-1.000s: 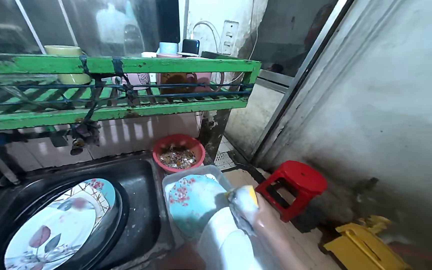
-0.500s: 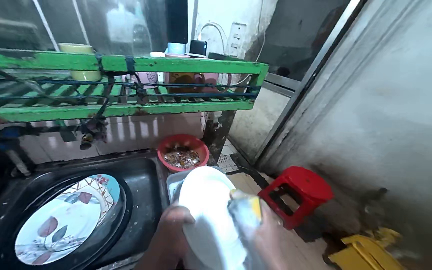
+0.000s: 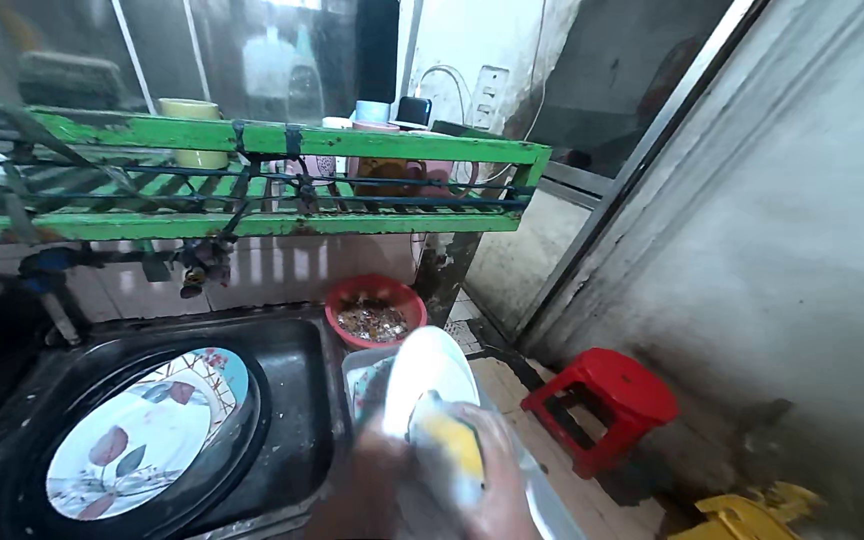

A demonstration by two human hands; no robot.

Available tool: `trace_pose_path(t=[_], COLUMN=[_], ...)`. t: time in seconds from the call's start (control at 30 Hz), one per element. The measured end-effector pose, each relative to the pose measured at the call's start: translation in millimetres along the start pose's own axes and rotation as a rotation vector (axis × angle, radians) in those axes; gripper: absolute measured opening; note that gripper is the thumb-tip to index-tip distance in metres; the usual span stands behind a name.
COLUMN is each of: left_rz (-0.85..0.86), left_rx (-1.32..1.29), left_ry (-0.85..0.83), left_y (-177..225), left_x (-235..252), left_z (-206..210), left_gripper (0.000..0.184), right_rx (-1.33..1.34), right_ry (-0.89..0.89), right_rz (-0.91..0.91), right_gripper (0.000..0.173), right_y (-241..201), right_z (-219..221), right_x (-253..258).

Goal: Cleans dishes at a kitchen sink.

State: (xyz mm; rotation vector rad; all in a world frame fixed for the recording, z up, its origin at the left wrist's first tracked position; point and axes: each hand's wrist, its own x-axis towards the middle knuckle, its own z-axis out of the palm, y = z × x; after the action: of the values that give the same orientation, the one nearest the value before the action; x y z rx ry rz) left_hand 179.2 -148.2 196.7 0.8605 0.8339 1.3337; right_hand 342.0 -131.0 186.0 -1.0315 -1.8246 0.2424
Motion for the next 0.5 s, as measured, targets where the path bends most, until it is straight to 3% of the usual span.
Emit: trace_pose_path(t=[0.07, 0.13, 0.17, 0.23, 0.3, 0.33, 0.43, 0.5], left_rz=[-0.148, -0.219, -0.194, -0.086, 0.094, 0.217, 0.69, 0.898], left_rx=[0.182, 0.225, 0.22, 0.224, 0.315, 0.399, 0.749, 0.874], left_ry=[-0.023, 0.011, 0.021, 0.032, 0.024, 0.018, -0.028, -0.099], left_y=[8, 18, 22, 30, 33, 33, 20, 4], left_x=[-14, -21, -23, -28, -32, -34, -24, 1], left_z=[16, 27, 28, 28, 29, 32, 41, 37], left_gripper=[0.041, 0.052, 0.053, 0.048, 0.037, 0.032, 0.034, 0.038], right_rx=[0.025, 0.098, 0.18, 0.417, 0.77, 0.934, 1.249, 1.26], right_ry=[0.021, 0.011, 0.057, 0.182, 0.283, 0.328, 0.313, 0.249], right_rz=[0.073, 0.462, 0.639, 0.805, 0.907, 0.974, 1.06, 1.183], right_gripper=[0.075, 0.071, 0.067, 0.052, 0.025, 0.021, 0.032, 0.035], right_y=[0, 0, 11, 47, 59, 52, 11, -51], right_z=[-6, -22, -25, -18, -2, 7, 24, 17], right_x=[26, 56, 69, 77, 68, 63, 52, 65])
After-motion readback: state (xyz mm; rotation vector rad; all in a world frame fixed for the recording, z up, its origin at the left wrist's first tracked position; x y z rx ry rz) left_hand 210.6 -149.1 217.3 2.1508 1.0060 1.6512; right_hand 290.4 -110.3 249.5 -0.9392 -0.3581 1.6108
